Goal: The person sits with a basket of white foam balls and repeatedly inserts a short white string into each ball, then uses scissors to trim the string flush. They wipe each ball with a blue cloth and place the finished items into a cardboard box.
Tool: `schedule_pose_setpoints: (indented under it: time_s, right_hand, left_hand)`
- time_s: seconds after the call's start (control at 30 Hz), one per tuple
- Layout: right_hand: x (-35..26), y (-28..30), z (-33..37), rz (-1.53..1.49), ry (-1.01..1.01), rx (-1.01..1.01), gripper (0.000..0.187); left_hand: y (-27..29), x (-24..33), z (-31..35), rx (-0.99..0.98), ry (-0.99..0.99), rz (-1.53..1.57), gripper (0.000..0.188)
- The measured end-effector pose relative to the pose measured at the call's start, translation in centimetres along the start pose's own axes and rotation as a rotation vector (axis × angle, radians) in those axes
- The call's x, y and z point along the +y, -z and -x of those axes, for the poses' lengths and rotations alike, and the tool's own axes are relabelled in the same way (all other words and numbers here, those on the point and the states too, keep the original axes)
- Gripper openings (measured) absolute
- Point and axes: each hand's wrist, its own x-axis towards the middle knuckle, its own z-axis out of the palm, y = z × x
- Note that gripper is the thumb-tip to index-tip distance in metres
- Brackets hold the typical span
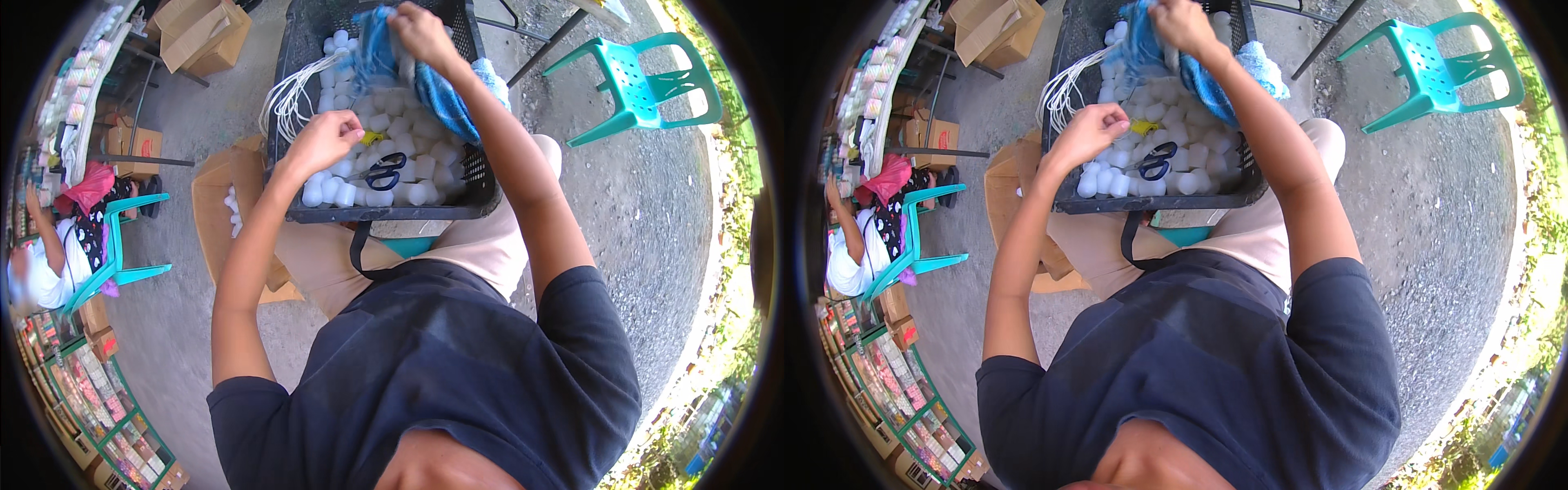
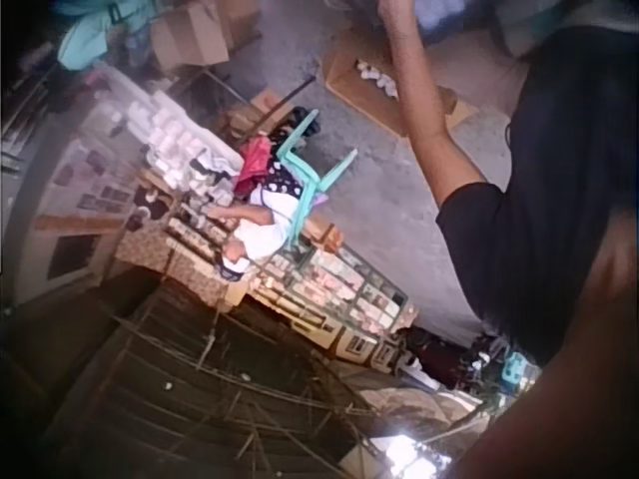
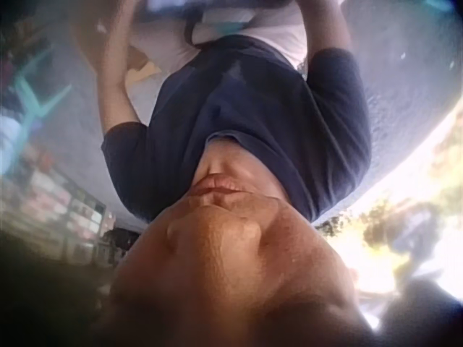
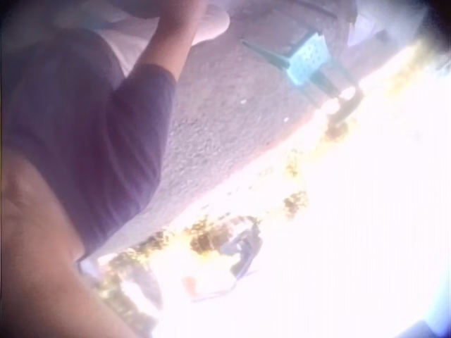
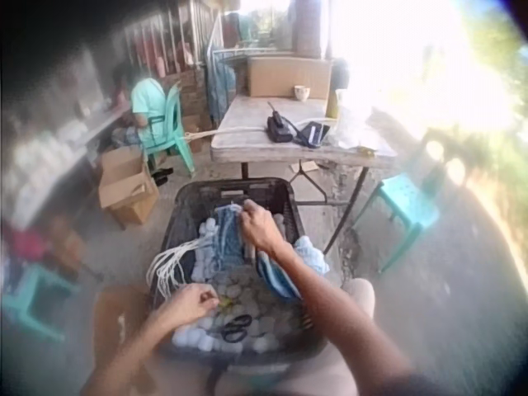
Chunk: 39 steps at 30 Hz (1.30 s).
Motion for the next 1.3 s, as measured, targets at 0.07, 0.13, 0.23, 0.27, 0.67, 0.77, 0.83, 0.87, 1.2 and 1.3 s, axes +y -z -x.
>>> schedule_pose_setpoints:
  time_s: [0.07, 0.13, 0.23, 0.27, 0.67, 0.77, 0.83, 0.87, 1.2, 1.3]
  right_hand:
    - [2.2, 4.1, -2.9, -0.373, -0.127, -0.048, 0.030]
    - [1.7, 7.8, -3.9, -1.002, -0.363, -0.133, 0.027]
    - [5.8, 10.6, -1.9, -1.536, -0.234, -0.084, 0.036]
    - [5.2, 8.2, -0.3, -1.606, -0.439, -0.027, 0.037]
    - [4.7, 1.6, 4.2, -1.221, -0.696, 0.036, 0.046]
    - [5.4, 0.5, 4.5, 0.062, -0.315, 0.012, 0.049]
    - [6.4, -0.5, 5.0, 0.506, -0.279, -0.165, 0.040]
    - [6.7, -0.5, 4.9, 0.484, -0.288, -0.297, 0.035]
    - [-3.2, 10.2, -3.7, -0.249, -0.121, -0.133, 0.040]
    - [-0.2, 14.0, -6.1, -1.604, -0.090, -0.586, 0.043]
  left_hand:
    - [-1.5, -1.6, -4.4, -0.085, 0.030, -0.232, 0.018]
    - [-2.9, -3.8, -8.6, -0.107, 0.032, -0.355, 0.020]
    - [-4.6, -4.3, -14.1, -0.075, 0.073, -0.401, 0.026]
    - [-5.6, -6.1, -14.6, -0.005, 0.111, -0.379, 0.030]
    - [-11.0, -8.7, -22.3, 0.279, 0.042, -0.534, 0.060]
    - [-10.0, -10.3, -20.5, 0.269, 0.106, -0.489, 0.051]
    - [-7.6, -8.4, -20.1, 0.037, 0.273, -0.376, 0.046]
    - [-6.6, -7.2, -19.1, -0.035, 0.291, -0.443, 0.044]
    - [3.8, 0.5, -5.5, -0.027, 0.192, 0.823, 0.035]
    - [3.3, 0.6, -5.2, -0.051, 0.049, 1.300, 0.035]
